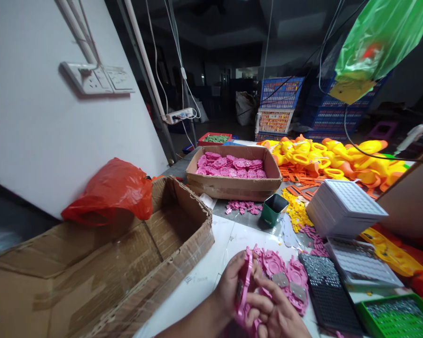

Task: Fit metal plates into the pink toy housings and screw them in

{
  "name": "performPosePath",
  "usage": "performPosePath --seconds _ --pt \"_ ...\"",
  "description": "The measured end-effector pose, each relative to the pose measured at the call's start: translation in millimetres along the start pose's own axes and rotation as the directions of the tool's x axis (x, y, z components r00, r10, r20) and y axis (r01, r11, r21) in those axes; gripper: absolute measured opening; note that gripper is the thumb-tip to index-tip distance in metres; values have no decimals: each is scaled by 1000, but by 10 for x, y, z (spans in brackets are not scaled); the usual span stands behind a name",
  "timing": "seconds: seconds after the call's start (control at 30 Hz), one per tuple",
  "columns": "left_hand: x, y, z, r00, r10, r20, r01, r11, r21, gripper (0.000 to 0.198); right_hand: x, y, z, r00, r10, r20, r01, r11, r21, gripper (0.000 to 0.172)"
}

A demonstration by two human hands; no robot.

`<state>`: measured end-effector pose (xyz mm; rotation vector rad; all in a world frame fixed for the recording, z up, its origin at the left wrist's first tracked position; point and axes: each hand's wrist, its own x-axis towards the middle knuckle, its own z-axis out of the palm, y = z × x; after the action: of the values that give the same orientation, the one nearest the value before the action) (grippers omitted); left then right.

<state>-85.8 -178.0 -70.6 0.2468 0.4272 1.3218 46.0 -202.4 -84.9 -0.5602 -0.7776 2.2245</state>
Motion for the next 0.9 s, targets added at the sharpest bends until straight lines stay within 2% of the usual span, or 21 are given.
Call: performPosePath --seconds 0.07,0.13,0.3,0.5,0.6,0.7,0.9 --pt "-16 27 23 996 75 -47 -70 993 95 29 8 -48 2 998 64 8 -65 995 80 75" --pt "-38 54 47 992 82 -99 -61 979 196 33 10 -64 5 996 92 23 -94 988 124 77" --pt "-79 94 125 974 94 -205 -21 943 331 44 30 -18 1 998 45 47 -50 991 125 73" --pt "-50 101 223 954 131 -271 -31 938 345 37 35 -33 94 996 35 -84 -12 963 269 48" --pt "-26 105 220 955 164 -247 -71 935 349 33 13 -120 132 984 74 -162 -14 940 340 39" --pt "-20 105 179 972 186 -143 -114 908 403 29 -3 -197 124 975 90 -201 -17 941 338 39" --pt "-74 74 116 997 74 4 -67 881 469 52 -26 -243 106 965 15 -261 44 975 219 46"
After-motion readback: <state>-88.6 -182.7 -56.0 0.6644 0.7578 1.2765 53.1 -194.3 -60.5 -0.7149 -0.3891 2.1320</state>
